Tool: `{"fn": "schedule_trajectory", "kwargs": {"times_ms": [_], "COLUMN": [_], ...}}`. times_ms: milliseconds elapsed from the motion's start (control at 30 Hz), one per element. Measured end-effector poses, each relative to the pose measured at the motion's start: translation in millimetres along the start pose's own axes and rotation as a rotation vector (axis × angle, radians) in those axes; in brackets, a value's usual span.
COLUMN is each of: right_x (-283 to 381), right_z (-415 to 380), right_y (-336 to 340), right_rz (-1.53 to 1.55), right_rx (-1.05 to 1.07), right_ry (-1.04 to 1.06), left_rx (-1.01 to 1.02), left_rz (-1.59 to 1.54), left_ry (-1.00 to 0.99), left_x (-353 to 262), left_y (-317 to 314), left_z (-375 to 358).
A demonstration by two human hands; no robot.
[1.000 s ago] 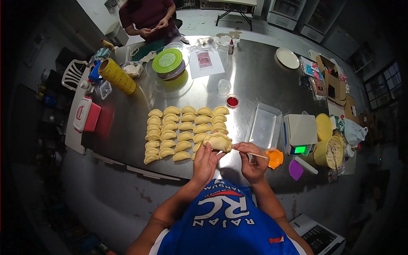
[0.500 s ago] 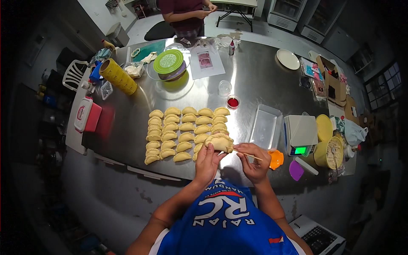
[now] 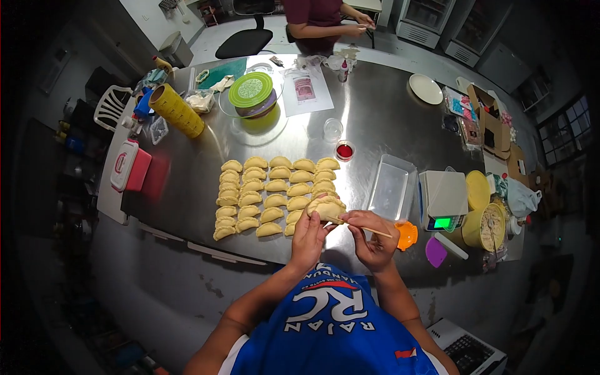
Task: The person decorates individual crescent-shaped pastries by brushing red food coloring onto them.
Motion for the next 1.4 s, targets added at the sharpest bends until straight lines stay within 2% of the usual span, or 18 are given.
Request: {"fn": "schedule_trajectory", "kwargs": {"times_ms": [467,533,567,700,767,800,867,900,967,1000,1067,1100,1167,1200,1267,1400], "right_x": [-2.9,-9.9,-11.9,-41.8,-79.9,-99.7,-144.8,-161.7,-192.0,-207.6,-236.3,-257.9,-292.4,-297.1,-308.1,-317.1], "right_z": [-1.0,-7.1,-7.4,12.5,21.9,29.3,45.5,52.3,66.1,72.1,80.7,83.1,84.7,87.1,85.9,81.1], "right_y": [-11.4,-9.2,-6.0,21.4,34.5,39.8,33.7,27.2,3.1,-9.2,-40.8,-57.1,-90.4,-102.7,-126.4,-145.7], "right_rz": [-0.071,0.309,0.398,0.432,0.292,0.293,-0.028,-0.027,-0.454,-0.451,-0.946,-0.939,-1.152,-1.143,-1.324,-1.271], "right_rx": [0.108,-0.086,-0.147,-0.262,-0.220,-0.211,0.161,0.172,0.453,0.461,0.659,0.664,0.689,0.696,0.833,0.848], "right_ry": [0.071,-0.144,-0.180,-0.284,-0.502,-0.499,-0.594,-0.589,-0.396,-0.390,-0.080,-0.073,0.235,0.243,0.305,0.390], "left_rx": [-0.002,-0.047,-0.049,-0.084,-0.085,-0.089,-0.153,-0.171,-0.184,-0.195,-0.213,-0.224,-0.251,-0.272,-0.315,-0.354], "left_rz": [0.057,-0.013,-0.014,-0.119,-0.134,-0.139,-0.125,-0.143,-0.118,-0.090,-0.066,-0.039,-0.030,-0.023,-0.013,0.022], "left_ry": [-0.016,-0.018,-0.019,0.020,0.037,0.030,0.013,0.012,0.001,0.002,-0.008,-0.012,-0.009,0.002,-0.008,-0.015], "left_x": [0.9,1.2,0.9,-6.2,-14.5,-17.7,-22.1,-22.7,-25.4,-25.5,-24.0,-23.4,-18.3,-14.2,-4.5,5.1], "left_y": [3.3,4.4,7.1,25.7,29.1,31.5,38.6,43.9,49.6,52.2,57.4,60.9,71.6,77.9,90.8,105.1], "left_z": [-0.1,1.2,1.8,6.3,6.6,6.3,5.5,4.7,3.3,2.5,2.0,2.7,6.0,7.5,10.0,14.5]}}
Point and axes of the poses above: each hand's wrist, its own z-axis towards the middle knuckle, its own y-axis out of the back of the hand, x = y × z, the point moved 3 cm from there along z, towards the middle knuckle, and after that the axes turned 15 degrees about -z, right-handed, at the moved point
